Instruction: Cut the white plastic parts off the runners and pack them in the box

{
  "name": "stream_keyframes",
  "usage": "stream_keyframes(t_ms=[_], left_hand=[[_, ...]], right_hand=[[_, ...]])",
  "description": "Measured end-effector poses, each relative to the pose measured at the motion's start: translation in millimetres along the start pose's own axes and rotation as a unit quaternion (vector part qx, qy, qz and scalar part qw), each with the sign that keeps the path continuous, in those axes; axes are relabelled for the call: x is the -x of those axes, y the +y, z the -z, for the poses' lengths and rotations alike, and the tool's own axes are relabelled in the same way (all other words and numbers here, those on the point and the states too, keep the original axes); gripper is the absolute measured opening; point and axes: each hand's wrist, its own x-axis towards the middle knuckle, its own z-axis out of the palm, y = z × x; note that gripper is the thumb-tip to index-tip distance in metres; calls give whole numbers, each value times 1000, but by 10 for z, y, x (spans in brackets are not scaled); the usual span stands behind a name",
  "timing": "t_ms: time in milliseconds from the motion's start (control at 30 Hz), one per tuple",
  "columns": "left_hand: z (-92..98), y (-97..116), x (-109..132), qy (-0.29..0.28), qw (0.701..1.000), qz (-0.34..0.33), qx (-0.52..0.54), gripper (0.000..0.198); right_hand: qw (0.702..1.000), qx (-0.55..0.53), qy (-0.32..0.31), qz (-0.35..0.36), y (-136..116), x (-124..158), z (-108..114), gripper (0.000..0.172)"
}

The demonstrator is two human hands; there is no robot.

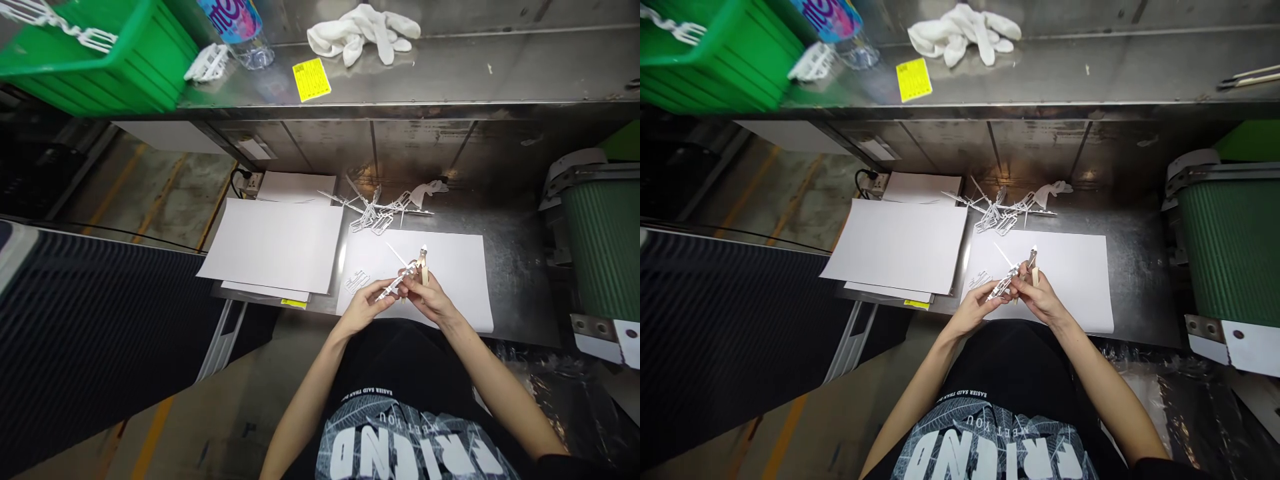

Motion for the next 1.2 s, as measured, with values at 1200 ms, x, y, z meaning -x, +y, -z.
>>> stream_keyframes(t_ms=[1200], left_hand=[[215,507,339,161,986,28,-36,50]], right_hand=[[929,355,-94,-38,-558,321,-75,48]])
